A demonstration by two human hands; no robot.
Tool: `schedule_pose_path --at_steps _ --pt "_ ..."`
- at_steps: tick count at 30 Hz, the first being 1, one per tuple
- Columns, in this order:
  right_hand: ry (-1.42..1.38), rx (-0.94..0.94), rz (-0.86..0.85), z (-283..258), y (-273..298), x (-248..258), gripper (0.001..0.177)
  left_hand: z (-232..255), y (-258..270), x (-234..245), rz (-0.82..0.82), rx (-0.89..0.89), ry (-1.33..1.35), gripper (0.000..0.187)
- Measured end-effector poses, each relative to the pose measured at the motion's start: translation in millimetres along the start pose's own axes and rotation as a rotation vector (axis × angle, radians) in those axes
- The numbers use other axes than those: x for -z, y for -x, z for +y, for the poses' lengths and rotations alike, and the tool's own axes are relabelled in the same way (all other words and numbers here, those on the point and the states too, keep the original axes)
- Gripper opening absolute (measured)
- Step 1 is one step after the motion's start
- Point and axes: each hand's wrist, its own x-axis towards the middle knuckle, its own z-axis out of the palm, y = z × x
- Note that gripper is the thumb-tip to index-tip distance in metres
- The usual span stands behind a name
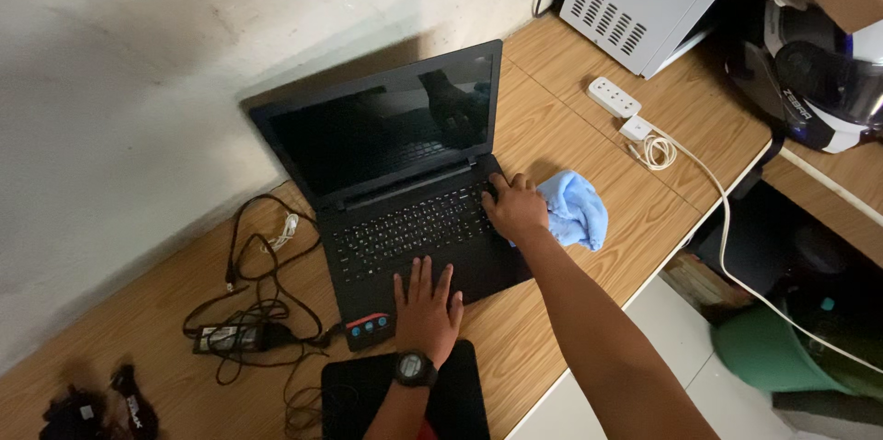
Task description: The person wipes the desk with a blue cloth, places a laptop on the desk and opens it, positions a mouse pad and red mouse, plugs a cable into the laptop, connects the charger to a power strip, and powers the laptop on, which boots to a blue screen while they arrange the mouse and cables.
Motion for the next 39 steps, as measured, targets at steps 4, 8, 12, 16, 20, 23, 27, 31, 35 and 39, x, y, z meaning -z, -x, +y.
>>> schedule_pose_path --at_steps 4,8,12,16,20,23,27,31,35,39 --pt "0.005 -0.007 -0.027 1.2 -1.5 -0.1 0.051 -0.7 1.5 0.1 0.038 -0.023 0.04 0.052" --pt "0.009 0.008 -0.002 1.3 -1.0 -1.0 0.051 -0.9 1.4 1.5 0.048 -0.029 0.038 0.053" --pt "0.0 -0.016 -0.028 2.0 -1.1 -3.7 0.047 0.5 0.3 3.4 0.013 -0.005 0.01 0.054" --pt "-0.004 -0.005 -0.009 4.1 -2.9 -7.5 0.044 0.5 1.5 5.2 0.017 -0.013 0.048 0.052" --pt "0.028 0.014 0.001 7.0 -3.2 -10.1 0.046 0.1 2.1 3.5 0.041 -0.024 0.04 0.053" --pt "0.029 0.023 0.01 7.4 -3.3 -9.4 0.046 0.1 1.1 1.1 0.025 -0.013 0.01 0.054" --pt "0.02 -0.005 -0.052 6.6 -2.7 -6.7 0.048 -0.7 1.6 -0.6 0.049 -0.029 0.051 0.053" --pt "0.005 -0.002 -0.039 6.1 -2.9 -4.7 0.048 -1.9 3.4 -0.2 0.065 -0.026 0.07 0.052" --pt "0.031 0.031 -0.024 7.4 -3.9 -6.5 0.049 -2.8 3.3 -1.5 0.071 -0.036 0.055 0.052" --pt "0.054 0.019 -0.06 11.0 -6.4 -9.5 0.046 -3.6 4.2 1.8 0.123 -0.053 0.085 0.052"
